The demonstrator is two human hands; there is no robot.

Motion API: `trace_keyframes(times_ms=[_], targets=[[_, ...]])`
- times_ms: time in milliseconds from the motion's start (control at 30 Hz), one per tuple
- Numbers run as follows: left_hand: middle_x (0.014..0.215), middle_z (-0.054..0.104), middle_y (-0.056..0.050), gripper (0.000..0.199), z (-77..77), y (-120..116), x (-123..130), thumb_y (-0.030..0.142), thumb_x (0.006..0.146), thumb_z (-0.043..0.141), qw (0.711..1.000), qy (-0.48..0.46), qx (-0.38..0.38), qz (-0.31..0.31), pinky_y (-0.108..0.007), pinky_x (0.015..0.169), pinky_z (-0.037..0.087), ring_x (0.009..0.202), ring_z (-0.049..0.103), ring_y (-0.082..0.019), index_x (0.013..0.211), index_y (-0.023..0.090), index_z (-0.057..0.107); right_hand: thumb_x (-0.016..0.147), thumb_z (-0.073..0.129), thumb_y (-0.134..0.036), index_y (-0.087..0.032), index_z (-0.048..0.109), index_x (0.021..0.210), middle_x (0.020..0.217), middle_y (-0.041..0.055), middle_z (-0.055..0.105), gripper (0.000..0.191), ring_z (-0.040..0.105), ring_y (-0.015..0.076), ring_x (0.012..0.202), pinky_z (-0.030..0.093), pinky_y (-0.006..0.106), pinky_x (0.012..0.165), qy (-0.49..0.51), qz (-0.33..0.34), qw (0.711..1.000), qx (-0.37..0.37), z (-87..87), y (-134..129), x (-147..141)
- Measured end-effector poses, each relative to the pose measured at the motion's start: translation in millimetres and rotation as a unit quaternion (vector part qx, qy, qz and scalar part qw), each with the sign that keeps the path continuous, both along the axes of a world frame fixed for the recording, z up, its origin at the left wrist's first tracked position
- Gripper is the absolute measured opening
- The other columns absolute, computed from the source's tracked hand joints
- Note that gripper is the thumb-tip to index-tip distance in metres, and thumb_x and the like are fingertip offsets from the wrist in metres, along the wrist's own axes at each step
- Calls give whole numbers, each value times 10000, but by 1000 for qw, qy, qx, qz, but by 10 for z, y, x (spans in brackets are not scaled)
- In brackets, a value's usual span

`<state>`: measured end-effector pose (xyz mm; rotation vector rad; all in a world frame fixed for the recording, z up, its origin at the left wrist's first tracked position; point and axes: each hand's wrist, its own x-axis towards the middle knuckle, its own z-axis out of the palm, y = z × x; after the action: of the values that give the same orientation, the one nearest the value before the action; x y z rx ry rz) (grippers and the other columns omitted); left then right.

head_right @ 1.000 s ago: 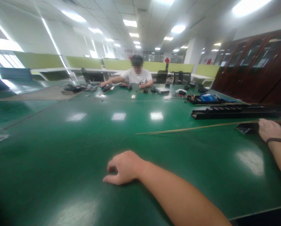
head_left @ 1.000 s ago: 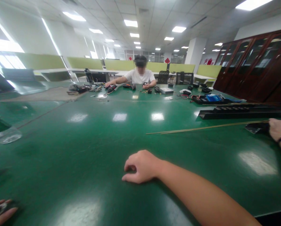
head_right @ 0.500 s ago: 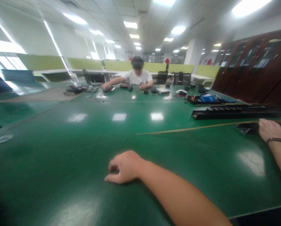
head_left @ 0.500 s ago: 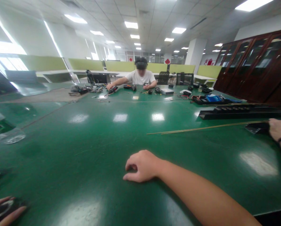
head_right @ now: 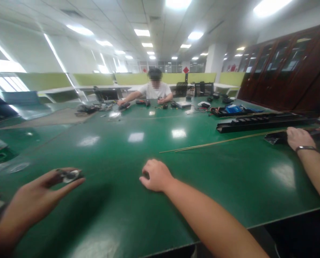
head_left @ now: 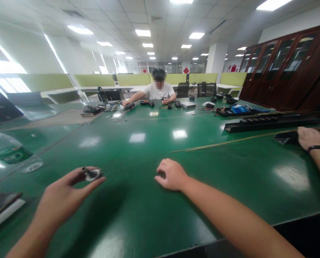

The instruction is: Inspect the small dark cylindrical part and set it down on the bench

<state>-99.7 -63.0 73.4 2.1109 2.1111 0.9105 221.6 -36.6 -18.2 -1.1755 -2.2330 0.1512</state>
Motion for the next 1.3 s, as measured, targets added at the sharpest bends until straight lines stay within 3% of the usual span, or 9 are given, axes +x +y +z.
trace_keyframes(times_ms=[200,300,367,533,800,1300], targets=[[938,747,-32,421,-274,441,804,552,727,722,969,-57,-28,-237,-332,812,541,856,689,-226,976,213,707,898,582,-328,-178,644,897,895,75,676,163,609,204,827,419,304,729,-77,-137,987,-18,40,-70,-90],[931,743,-29,317,-480,602,1023,449,762,711,953,-59,-30,-295,-323,794,541,846,687,-216,981,220,713,933,536,-377,-190,644,831,791,65,693,239,624,200,706,389,302,651,-92,-219,968,-80,40,-195,-124],[948,740,-40,293,-606,650,1068,413,764,707,948,-60,-23,-311,-329,811,535,869,681,-221,977,212,715,931,541,-412,-198,648,781,760,58,701,283,635,197,690,379,295,640,-90,-245,960,-98,26,-299,-146],[954,724,-41,233,-793,623,1003,342,765,722,931,-72,-20,-358,-316,810,517,869,664,-206,956,208,713,928,535,-443,-202,678,734,758,60,724,341,657,201,700,379,282,626,-110,-230,963,-88,35,-454,-226],[916,695,-30,236,-795,615,993,342,796,734,902,-97,-24,-421,-297,780,491,840,633,-182,1004,231,725,925,519,-477,-210,691,688,714,53,727,396,656,202,669,363,280,600,-120,-276,949,-97,55,-405,-271],[972,673,-41,233,-865,737,1113,325,804,704,883,-130,-40,-450,-323,796,503,894,638,-208,1023,257,742,926,504,-489,-190,710,679,714,76,734,439,661,199,652,356,288,593,-137,-339,926,-93,73,-397,-366]])
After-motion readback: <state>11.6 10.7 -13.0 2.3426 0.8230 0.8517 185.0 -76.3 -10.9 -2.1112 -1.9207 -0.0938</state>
